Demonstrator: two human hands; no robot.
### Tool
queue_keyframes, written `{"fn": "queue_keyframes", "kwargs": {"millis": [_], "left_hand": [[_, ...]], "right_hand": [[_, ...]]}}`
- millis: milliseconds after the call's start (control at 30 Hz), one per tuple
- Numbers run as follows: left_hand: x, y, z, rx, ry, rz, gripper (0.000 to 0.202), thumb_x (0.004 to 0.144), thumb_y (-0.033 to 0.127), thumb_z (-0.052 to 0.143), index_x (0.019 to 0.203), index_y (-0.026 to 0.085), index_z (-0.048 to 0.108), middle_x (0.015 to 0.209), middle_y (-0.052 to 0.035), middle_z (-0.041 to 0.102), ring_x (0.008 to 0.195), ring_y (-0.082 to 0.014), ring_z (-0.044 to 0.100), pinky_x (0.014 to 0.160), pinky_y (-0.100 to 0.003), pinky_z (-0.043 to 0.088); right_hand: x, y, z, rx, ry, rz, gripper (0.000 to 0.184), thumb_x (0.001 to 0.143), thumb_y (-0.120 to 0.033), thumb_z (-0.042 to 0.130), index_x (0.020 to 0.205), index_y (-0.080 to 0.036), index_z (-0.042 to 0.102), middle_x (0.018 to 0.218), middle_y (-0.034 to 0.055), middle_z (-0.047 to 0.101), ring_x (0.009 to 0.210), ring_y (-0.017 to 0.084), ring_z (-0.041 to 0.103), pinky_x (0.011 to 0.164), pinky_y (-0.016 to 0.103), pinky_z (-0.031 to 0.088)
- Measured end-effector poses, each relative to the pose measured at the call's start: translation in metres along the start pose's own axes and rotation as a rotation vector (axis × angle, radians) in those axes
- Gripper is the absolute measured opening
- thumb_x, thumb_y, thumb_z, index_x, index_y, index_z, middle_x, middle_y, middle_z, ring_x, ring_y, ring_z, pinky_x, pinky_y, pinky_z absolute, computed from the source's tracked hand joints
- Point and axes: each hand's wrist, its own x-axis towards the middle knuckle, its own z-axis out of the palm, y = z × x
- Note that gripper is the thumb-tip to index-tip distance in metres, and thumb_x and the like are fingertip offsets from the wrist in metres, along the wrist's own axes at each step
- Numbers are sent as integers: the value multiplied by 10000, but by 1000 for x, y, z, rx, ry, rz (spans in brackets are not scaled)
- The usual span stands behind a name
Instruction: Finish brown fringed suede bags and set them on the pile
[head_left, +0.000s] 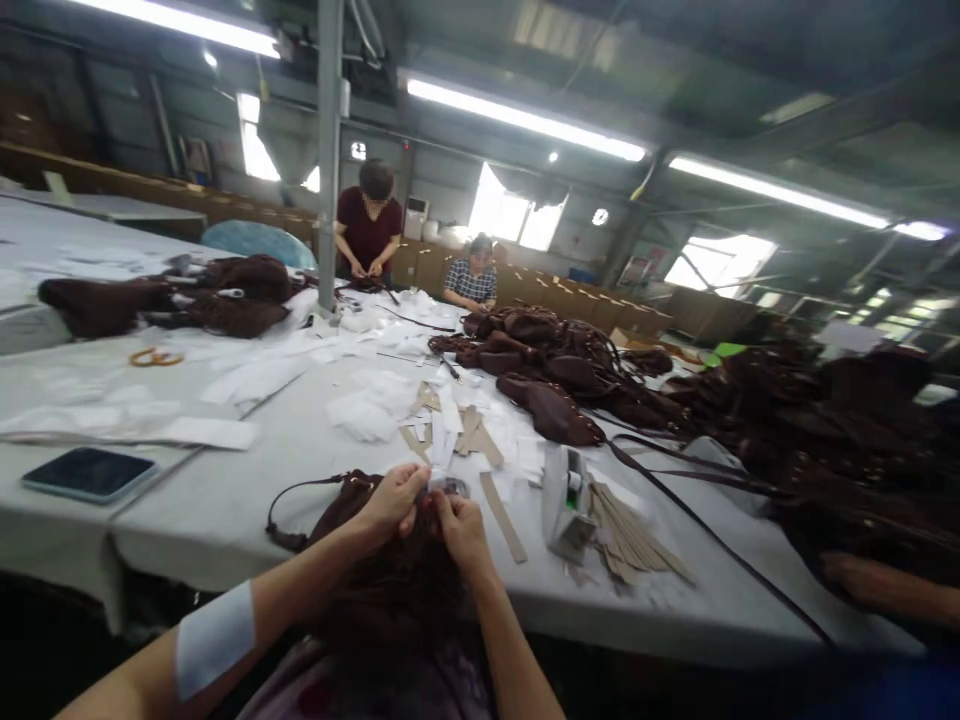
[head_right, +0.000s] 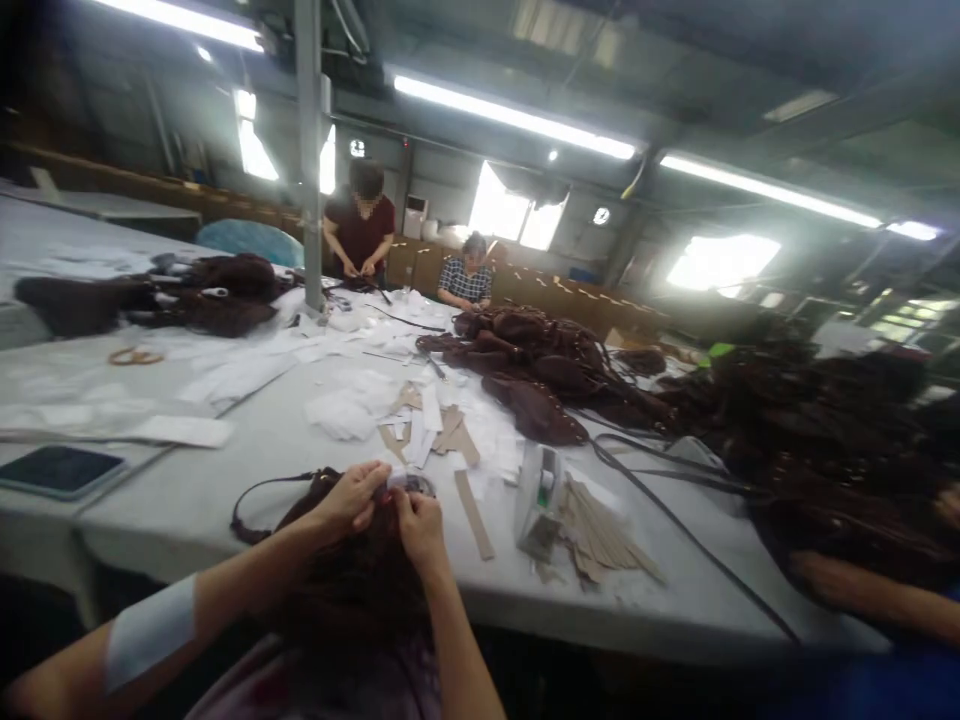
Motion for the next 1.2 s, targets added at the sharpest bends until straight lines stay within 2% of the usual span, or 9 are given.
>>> {"fn": "queue_keyframes", "kwargs": {"millis": [67,133,200,267,367,767,1033,1100,1200], "left_hand": [[4,1,0,-8,39,-2,318,901,328,550,1170,159,551,1160,-89,576,969,-199,594,817,-399,525],[6,1,2,-16,40,5,311,902,334,547,1155,153,556,1119,-83,592,922,-185,605,778,-373,536],[9,0,5,-21,23,13,300,908,373,523,1082,133,571,959,-59,629,701,-126,615,582,-257,525],[11,-1,8,-22,2,17,332,895,437,496,980,124,569,764,-16,622,430,-61,513,361,-163,375],[15,-4,11,-29,-21,14,358,840,505,509,846,148,525,597,42,563,248,-21,347,251,-145,195],[20,-10,17,-101,-27,-26,421,802,584,503,683,185,441,413,96,431,202,-36,303,231,-153,155],[19,-7,11,-103,-48,-55,407,798,568,522,705,180,445,471,78,498,208,-27,316,227,-150,152],[18,-5,11,-97,-59,-65,399,796,564,528,725,179,449,495,73,520,208,-29,325,225,-152,152],[18,-2,14,-86,-61,-80,394,808,562,510,742,179,449,498,72,524,207,-29,322,228,-155,149]], "right_hand": [[3,1,-7,-66,-6,-50,506,930,-488,390,637,-150,626,485,-22,515,450,103,468,437,229,320],[4,0,-19,-149,3,-101,455,925,-447,412,660,-160,646,516,-7,553,485,115,490,459,237,306],[4,-1,-26,-236,15,-147,407,923,-393,424,672,-169,652,548,5,586,513,123,510,482,243,294],[5,-2,-30,-318,23,-186,380,924,-347,425,668,-173,644,572,15,609,524,125,522,500,250,286],[4,-4,-31,-426,28,-232,358,930,-305,414,686,-176,642,596,26,633,528,124,538,514,257,280],[0,-8,-38,-750,23,-311,312,943,-270,422,741,-203,650,680,28,696,601,136,624,551,261,305],[2,-15,-45,-950,94,-298,269,889,-377,546,720,-189,637,655,50,668,642,172,609,571,263,296],[4,-14,-47,-992,126,-335,255,870,-389,578,722,-186,623,633,41,645,649,173,593,592,260,307],[8,-11,-46,-985,276,-394,237,840,-400,606,779,-171,615,708,57,637,730,201,574,673,282,349]]}}
